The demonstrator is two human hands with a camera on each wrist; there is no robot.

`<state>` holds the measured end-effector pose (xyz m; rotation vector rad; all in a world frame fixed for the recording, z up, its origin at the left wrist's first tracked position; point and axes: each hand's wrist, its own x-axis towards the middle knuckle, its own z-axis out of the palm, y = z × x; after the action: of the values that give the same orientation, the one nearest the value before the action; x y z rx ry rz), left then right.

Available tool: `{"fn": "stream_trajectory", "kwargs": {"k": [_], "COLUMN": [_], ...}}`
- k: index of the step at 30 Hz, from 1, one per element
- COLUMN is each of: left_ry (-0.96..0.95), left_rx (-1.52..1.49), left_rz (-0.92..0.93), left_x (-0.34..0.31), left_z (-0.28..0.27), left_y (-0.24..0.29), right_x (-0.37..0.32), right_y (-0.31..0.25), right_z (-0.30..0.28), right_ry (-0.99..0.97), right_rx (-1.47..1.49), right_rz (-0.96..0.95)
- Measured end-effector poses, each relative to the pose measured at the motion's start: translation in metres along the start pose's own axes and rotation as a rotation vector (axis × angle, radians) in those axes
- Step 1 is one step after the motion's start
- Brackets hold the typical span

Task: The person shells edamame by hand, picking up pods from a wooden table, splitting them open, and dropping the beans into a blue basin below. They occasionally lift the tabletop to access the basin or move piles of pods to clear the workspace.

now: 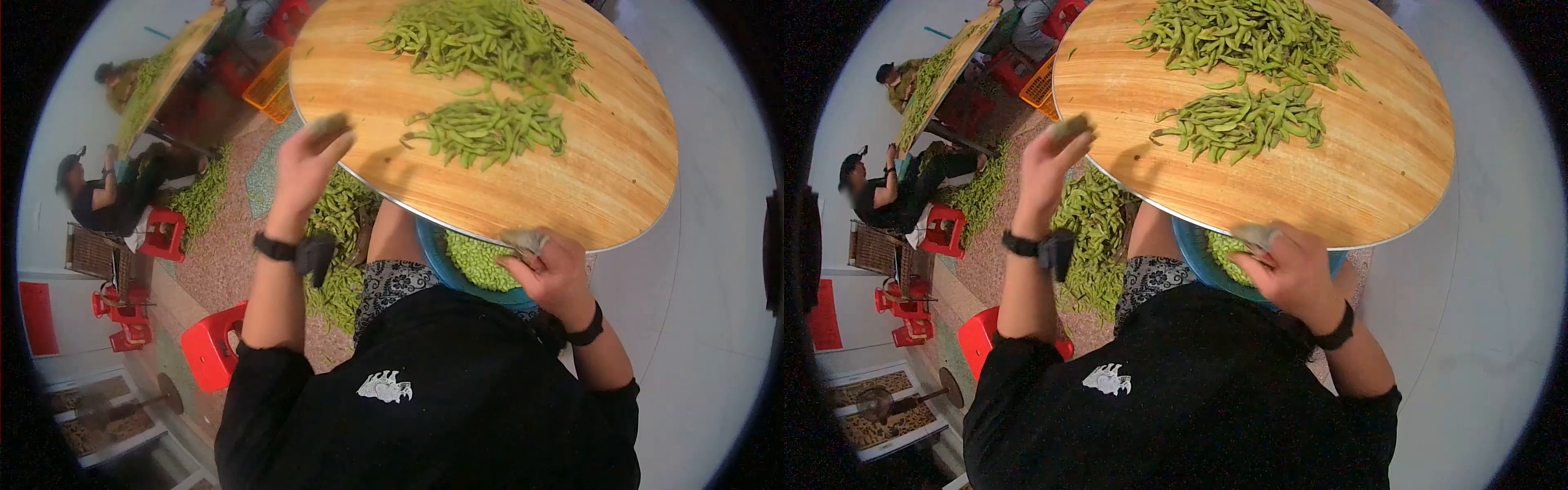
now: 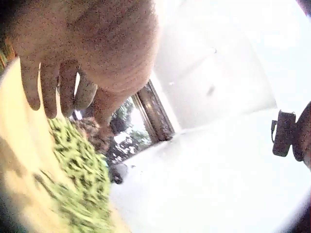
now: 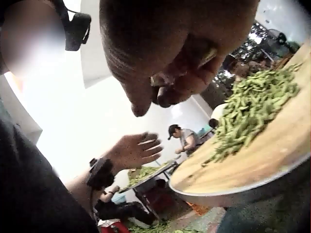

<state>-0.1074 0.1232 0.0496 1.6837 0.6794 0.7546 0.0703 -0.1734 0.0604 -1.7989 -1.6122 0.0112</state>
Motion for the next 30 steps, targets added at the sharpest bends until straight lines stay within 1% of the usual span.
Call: {"fn": "stream_trajectory", "kwargs": {"k": [1,2,3,5,7,9,10,12,13,15,16,18,19,20,21,22,23,25,27,29,30], "left_ry": [-0.027,-0.019,-0.019,-0.011,-0.025,0.036,0.034,0.066,0.068,0.022,0.018,0.085,0.101,0.101,0.108,0.116,0.114,0.183,0.177,0.176,0.229], "left_rx": [-0.016,0.064,0.023,0.021,0.012,-0.145,-0.146,-0.277,-0.276,-0.453,-0.449,-0.685,-0.702,-0.700,-0.775,-0.850,-0.851,-0.839,-0.849,-0.861,-0.788], "left_rz": [0.051,0.134,0.173,0.186,0.201,0.111,0.117,-0.031,-0.027,-0.129,-0.125,-0.219,-0.225,-0.219,-0.207,-0.193,-0.191,-0.123,-0.121,-0.125,-0.040], "left_x": [0.011,0.020,0.026,0.033,0.037,0.038,0.039,0.041,0.041,0.037,0.037,0.036,0.036,0.037,0.037,0.037,0.039,0.042,0.043,0.042,0.042], "left_z": [0.021,0.045,0.071,0.109,0.129,0.138,0.140,0.140,0.139,0.136,0.133,0.126,0.126,0.125,0.124,0.124,0.123,0.120,0.121,0.122,0.123], "left_y": [0.009,0.012,0.017,0.025,0.027,0.027,0.026,0.030,0.032,0.045,0.052,0.061,0.063,0.063,0.062,0.062,0.062,0.061,0.063,0.062,0.060], "right_x": [0.017,0.028,0.036,0.054,0.062,0.063,0.063,0.064,0.064,0.069,0.067,0.064,0.065,0.066,0.065,0.065,0.065,0.060,0.062,0.063,0.064], "right_y": [-0.011,-0.017,-0.023,-0.035,-0.036,-0.034,-0.034,-0.040,-0.043,-0.058,-0.053,-0.043,-0.040,-0.041,-0.042,-0.041,-0.040,-0.027,-0.026,-0.025,-0.025], "right_z": [0.006,0.016,0.025,0.040,0.045,0.049,0.052,0.053,0.051,0.037,0.040,0.047,0.050,0.047,0.042,0.045,0.047,0.083,0.086,0.079,0.079], "right_ry": [0.096,0.140,0.167,0.254,0.324,0.266,0.270,0.229,0.231,0.216,0.223,0.315,0.429,0.433,0.405,0.384,0.372,0.342,0.329,0.095,0.084], "right_rx": [0.064,0.097,0.103,0.098,0.066,-0.012,-0.016,-0.065,-0.064,-0.004,-0.004,0.049,0.059,0.060,0.259,0.356,0.453,0.723,0.853,0.866,0.944], "right_rz": [-0.105,-0.143,-0.165,-0.223,-0.261,-0.290,-0.292,-0.181,-0.185,-0.185,-0.185,-0.258,-0.286,-0.290,-0.024,0.108,0.242,0.204,0.183,0.427,0.449]}}
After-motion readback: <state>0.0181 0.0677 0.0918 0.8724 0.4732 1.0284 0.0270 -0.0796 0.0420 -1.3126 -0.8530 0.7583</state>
